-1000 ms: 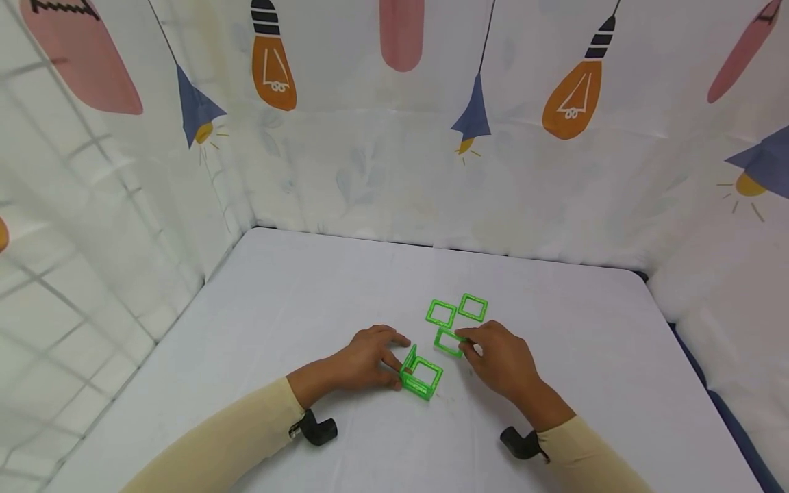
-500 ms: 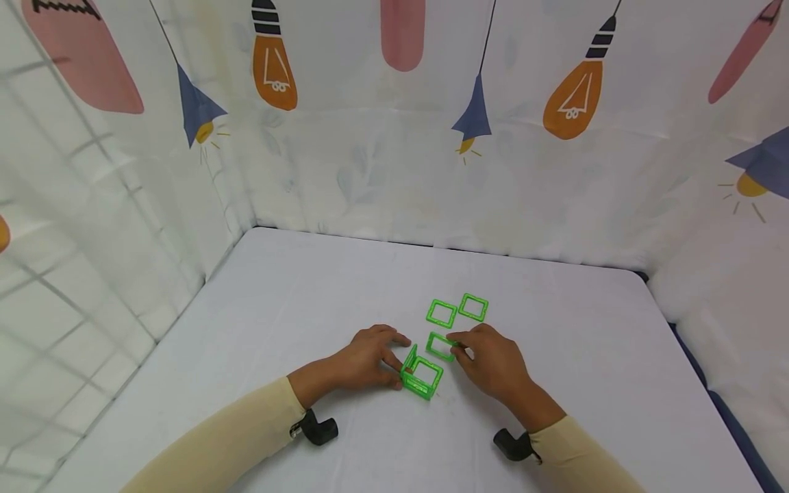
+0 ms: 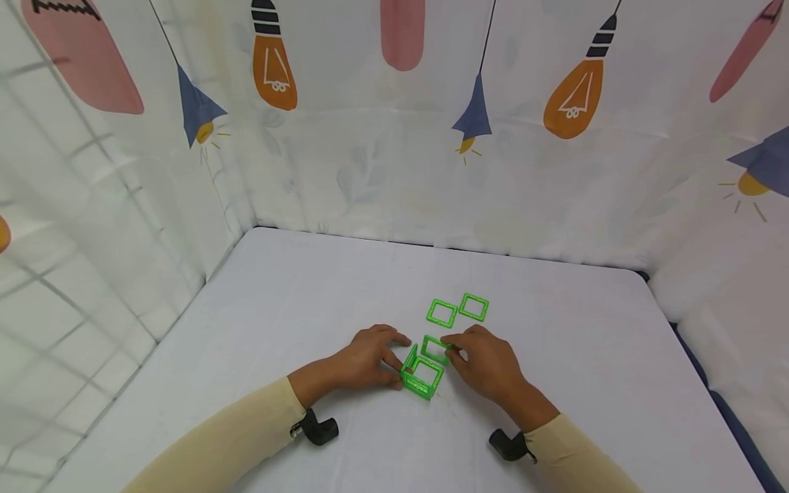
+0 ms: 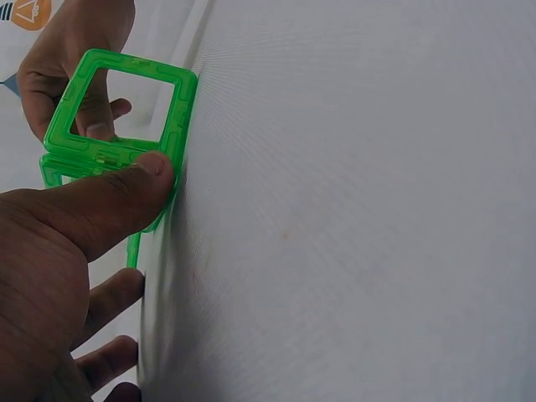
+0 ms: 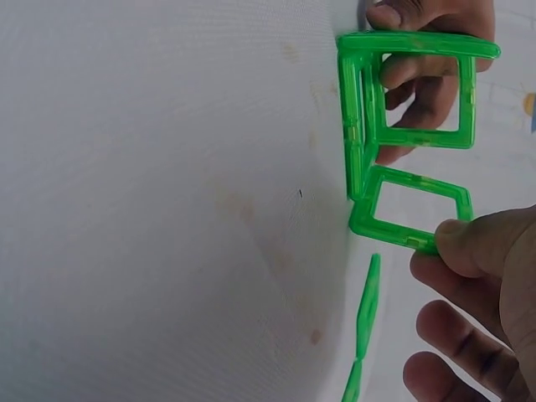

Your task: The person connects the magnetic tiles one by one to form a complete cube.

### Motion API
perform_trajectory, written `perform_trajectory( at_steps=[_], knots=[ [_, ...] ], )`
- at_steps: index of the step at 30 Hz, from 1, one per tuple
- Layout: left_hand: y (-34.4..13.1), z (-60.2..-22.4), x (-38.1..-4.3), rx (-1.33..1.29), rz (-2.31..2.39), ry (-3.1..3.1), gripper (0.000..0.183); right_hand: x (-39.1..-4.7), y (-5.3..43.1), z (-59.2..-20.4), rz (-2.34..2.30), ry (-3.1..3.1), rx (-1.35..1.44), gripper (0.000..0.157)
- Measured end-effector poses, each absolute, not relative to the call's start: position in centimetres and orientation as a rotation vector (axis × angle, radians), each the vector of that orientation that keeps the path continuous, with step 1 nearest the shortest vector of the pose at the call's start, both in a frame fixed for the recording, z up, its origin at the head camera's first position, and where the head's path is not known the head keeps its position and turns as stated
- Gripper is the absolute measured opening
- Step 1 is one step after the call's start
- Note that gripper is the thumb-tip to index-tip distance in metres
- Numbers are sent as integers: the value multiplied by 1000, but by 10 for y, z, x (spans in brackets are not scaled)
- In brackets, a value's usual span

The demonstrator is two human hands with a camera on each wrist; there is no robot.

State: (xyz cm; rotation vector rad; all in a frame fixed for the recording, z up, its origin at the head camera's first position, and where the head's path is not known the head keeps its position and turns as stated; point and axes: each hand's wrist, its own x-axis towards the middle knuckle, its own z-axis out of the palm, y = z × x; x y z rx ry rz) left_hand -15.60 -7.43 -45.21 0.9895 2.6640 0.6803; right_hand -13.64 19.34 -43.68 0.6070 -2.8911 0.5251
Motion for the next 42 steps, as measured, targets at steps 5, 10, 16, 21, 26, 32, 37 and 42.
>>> perform_trajectory(
  at_steps=[5, 10, 16, 21, 26, 32, 37, 42],
  knots=[
    [-75, -451, -156, 999, 689, 2660, 23, -136, 193, -438, 520, -2883, 624, 30],
    [-74, -451, -156, 989, 694, 2655, 23, -134, 192, -436, 547, -2896, 630, 29],
    [-73, -450, -156, 973, 686, 2657, 23, -132, 191, -436, 549, -2883, 666, 29],
    [-73, -450, -156, 971, 677, 2662, 23, -131, 192, -434, 563, -2855, 721, 28],
    [-73, -450, -156, 975, 677, 2663, 24, -131, 192, -434, 567, -2835, 750, 30],
    [-73, -452, -156, 968, 674, 2666, 23, -130, 191, -433, 560, -2865, 751, 30],
    [-73, -454, -157, 961, 678, 2669, 23, -130, 190, -433, 545, -2879, 753, 30],
    [-73, -455, -157, 964, 673, 2671, 23, -129, 189, -432, 550, -2874, 754, 31]
  ],
)
